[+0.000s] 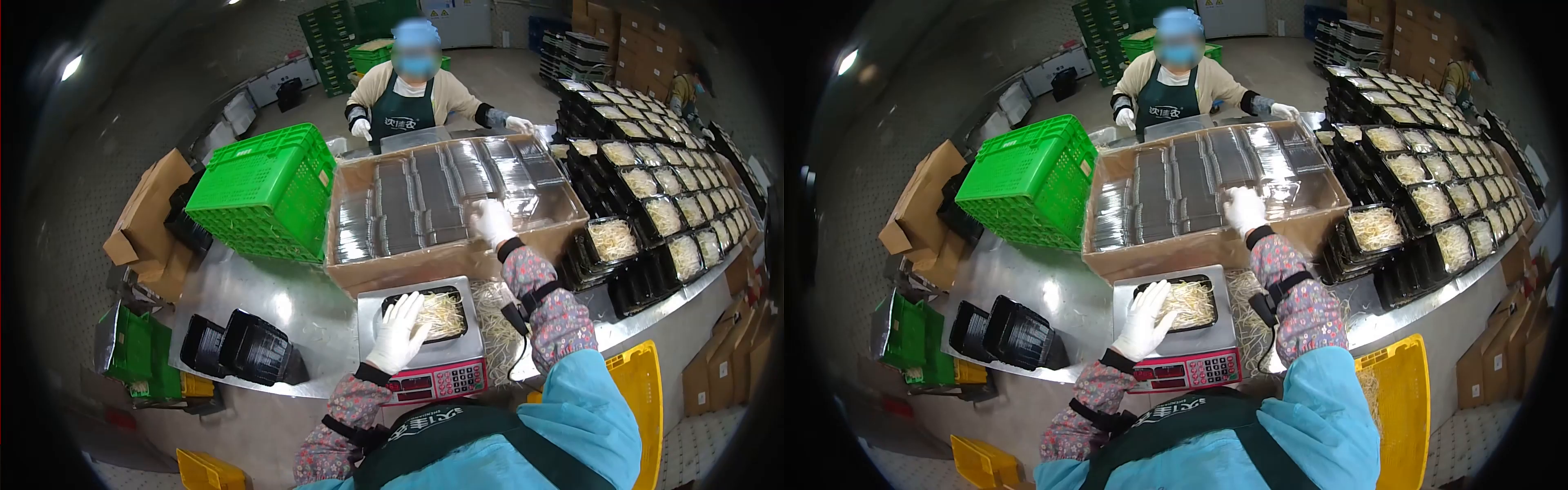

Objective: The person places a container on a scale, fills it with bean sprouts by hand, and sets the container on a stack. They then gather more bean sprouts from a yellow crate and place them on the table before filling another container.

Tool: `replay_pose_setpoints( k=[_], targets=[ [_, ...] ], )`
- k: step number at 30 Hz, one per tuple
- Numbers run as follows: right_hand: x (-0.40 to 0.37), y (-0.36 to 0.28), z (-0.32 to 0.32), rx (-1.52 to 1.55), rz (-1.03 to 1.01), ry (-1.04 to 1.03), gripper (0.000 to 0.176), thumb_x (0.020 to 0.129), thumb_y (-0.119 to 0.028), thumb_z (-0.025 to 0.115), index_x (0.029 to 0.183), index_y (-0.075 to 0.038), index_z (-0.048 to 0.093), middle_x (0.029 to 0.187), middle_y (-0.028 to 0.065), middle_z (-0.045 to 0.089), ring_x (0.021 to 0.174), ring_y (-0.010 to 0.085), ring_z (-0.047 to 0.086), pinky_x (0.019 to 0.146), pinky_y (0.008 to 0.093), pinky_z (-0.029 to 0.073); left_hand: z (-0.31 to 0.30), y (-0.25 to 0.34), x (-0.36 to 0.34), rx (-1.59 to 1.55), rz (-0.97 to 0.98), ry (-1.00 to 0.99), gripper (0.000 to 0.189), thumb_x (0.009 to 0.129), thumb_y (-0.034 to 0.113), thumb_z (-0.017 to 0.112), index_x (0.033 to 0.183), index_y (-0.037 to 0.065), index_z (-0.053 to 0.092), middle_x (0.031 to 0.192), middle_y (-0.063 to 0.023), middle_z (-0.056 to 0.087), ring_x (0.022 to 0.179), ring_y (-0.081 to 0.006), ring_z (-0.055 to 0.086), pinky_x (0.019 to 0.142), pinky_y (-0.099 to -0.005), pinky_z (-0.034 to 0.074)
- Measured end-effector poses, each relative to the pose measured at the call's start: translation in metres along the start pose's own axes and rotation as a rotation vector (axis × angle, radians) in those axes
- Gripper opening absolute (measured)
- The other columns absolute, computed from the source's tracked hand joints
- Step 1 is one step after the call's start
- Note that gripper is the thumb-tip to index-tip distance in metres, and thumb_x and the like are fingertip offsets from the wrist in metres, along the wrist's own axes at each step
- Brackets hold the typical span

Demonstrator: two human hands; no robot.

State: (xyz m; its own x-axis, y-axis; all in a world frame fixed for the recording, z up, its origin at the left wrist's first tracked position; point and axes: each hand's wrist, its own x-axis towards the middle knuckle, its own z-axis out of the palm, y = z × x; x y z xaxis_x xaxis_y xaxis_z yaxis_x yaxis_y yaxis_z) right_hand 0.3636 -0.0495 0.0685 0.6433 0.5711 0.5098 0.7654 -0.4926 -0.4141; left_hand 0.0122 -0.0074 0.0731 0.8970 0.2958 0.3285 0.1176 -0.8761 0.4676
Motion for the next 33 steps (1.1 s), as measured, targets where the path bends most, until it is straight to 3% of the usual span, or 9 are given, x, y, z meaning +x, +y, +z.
replay_pose_setpoints(
  k=[3, 10, 15, 17, 19, 21, 25, 30, 33],
  targets=[
    [0.027, 0.044, 0.039, -0.398, -0.012, -0.181, 0.014, 0.078, -0.019, 0.065, 0.09, -0.016, 0.072, 0.096, 0.0083, 0.07, 0.097, 0.0272, 0.066, 0.1, 0.0507, 0.037, -0.017, 0.001, -0.013, -0.083, -0.055, 0.079, 0.055, 0.09, 0.021, 0.063, 0.138, -0.001, 0.046, 0.139, -0.0227, 0.049, 0.132, -0.0394, 0.042, 0.112, -0.0468, 0.032],
    [0.036, 0.05, 0.013, -0.372, -0.088, -0.124, 0.012, 0.078, -0.024, 0.066, 0.081, -0.014, 0.073, 0.078, 0.0115, 0.069, 0.078, 0.0311, 0.069, 0.071, 0.044, 0.053, -0.049, -0.006, -0.062, -0.303, -0.349, 0.282, 0.044, 0.093, 0.009, 0.059, 0.134, -0.002, 0.051, 0.133, -0.0178, 0.055, 0.125, -0.0278, 0.051, 0.108, -0.0361, 0.038],
    [0.026, 0.021, -0.101, 0.408, -0.193, 0.236, 0.015, 0.088, -0.012, 0.068, 0.101, -0.007, 0.07, 0.096, 0.0077, 0.071, 0.075, 0.0245, 0.066, 0.07, 0.034, 0.053, -0.057, -0.021, -0.084, -0.709, -0.568, 0.475, 0.04, 0.097, 0.008, 0.056, 0.136, 0.002, 0.051, 0.13, -0.0101, 0.058, 0.116, -0.0174, 0.057, 0.096, -0.0292, 0.048],
    [0.001, -0.01, -0.142, 0.938, 0.144, -0.096, 0.02, 0.09, -0.009, 0.066, 0.108, -0.003, 0.069, 0.102, 0.0028, 0.07, 0.078, 0.0119, 0.063, 0.07, 0.0284, 0.052, -0.056, -0.015, -0.073, -0.796, -0.566, 0.534, 0.04, 0.099, 0.012, 0.054, 0.139, 0.005, 0.05, 0.129, -0.0102, 0.059, 0.113, -0.017, 0.06, 0.087, -0.0284, 0.053],
    [-0.038, -0.041, -0.151, 1.039, -0.043, -0.164, 0.028, 0.092, -0.009, 0.064, 0.119, -0.001, 0.064, 0.104, 0.0003, 0.068, 0.079, 0.0043, 0.059, 0.067, 0.0217, 0.051, -0.049, 0.001, -0.052, -1.058, -0.486, 0.549, 0.046, 0.099, 0.013, 0.056, 0.141, 0.001, 0.045, 0.121, -0.01, 0.062, 0.105, -0.0177, 0.063, 0.077, -0.0276, 0.055],
    [-0.082, -0.066, -0.152, 1.23, 0.172, -0.42, 0.039, 0.092, -0.008, 0.064, 0.13, -0.004, 0.057, 0.095, -0.001, 0.065, 0.074, 0.0023, 0.057, 0.061, 0.0173, 0.048, -0.035, 0.012, -0.031, -1.31, -0.381, 0.527, 0.048, 0.098, 0.012, 0.056, 0.141, -0.003, 0.043, 0.118, -0.0101, 0.063, 0.098, -0.0171, 0.065, 0.073, -0.0254, 0.055],
    [-0.141, -0.044, -0.096, 1.36, 0.229, -0.51, 0.051, 0.091, -0.009, 0.065, 0.139, -0.006, 0.048, 0.082, -0.0034, 0.057, 0.064, 0.004, 0.054, 0.055, 0.0179, 0.045, -0.017, 0.016, -0.004, -1.117, -0.499, 0.231, 0.044, 0.093, 0.001, 0.057, 0.136, -0.001, 0.049, 0.094, -0.0054, 0.066, 0.076, -0.0075, 0.061, 0.061, -0.0205, 0.051],
    [-0.163, -0.005, -0.036, 1.037, 0.419, -0.562, 0.034, 0.098, -0.017, 0.056, 0.13, -0.006, 0.056, 0.073, 0.0, 0.059, 0.056, 0.0058, 0.053, 0.048, 0.0221, 0.043, 0.018, 0.006, 0.015, -0.603, -0.374, 0.165, 0.027, 0.091, 0.005, 0.062, 0.118, 0.002, 0.062, 0.086, -0.0017, 0.066, 0.07, -0.0061, 0.058, 0.062, -0.0209, 0.048],
    [-0.164, -0.023, -0.02, 0.942, 0.473, -0.62, 0.032, 0.098, -0.019, 0.057, 0.125, -0.004, 0.059, 0.079, 0.0036, 0.064, 0.065, 0.0097, 0.059, 0.058, 0.0254, 0.049, 0.026, -0.021, 0.018, -0.668, -0.345, 0.279, 0.022, 0.091, 0.014, 0.066, 0.112, 0.004, 0.065, 0.082, -0.0009, 0.065, 0.067, -0.0067, 0.057, 0.063, -0.0226, 0.047]
  ],
)
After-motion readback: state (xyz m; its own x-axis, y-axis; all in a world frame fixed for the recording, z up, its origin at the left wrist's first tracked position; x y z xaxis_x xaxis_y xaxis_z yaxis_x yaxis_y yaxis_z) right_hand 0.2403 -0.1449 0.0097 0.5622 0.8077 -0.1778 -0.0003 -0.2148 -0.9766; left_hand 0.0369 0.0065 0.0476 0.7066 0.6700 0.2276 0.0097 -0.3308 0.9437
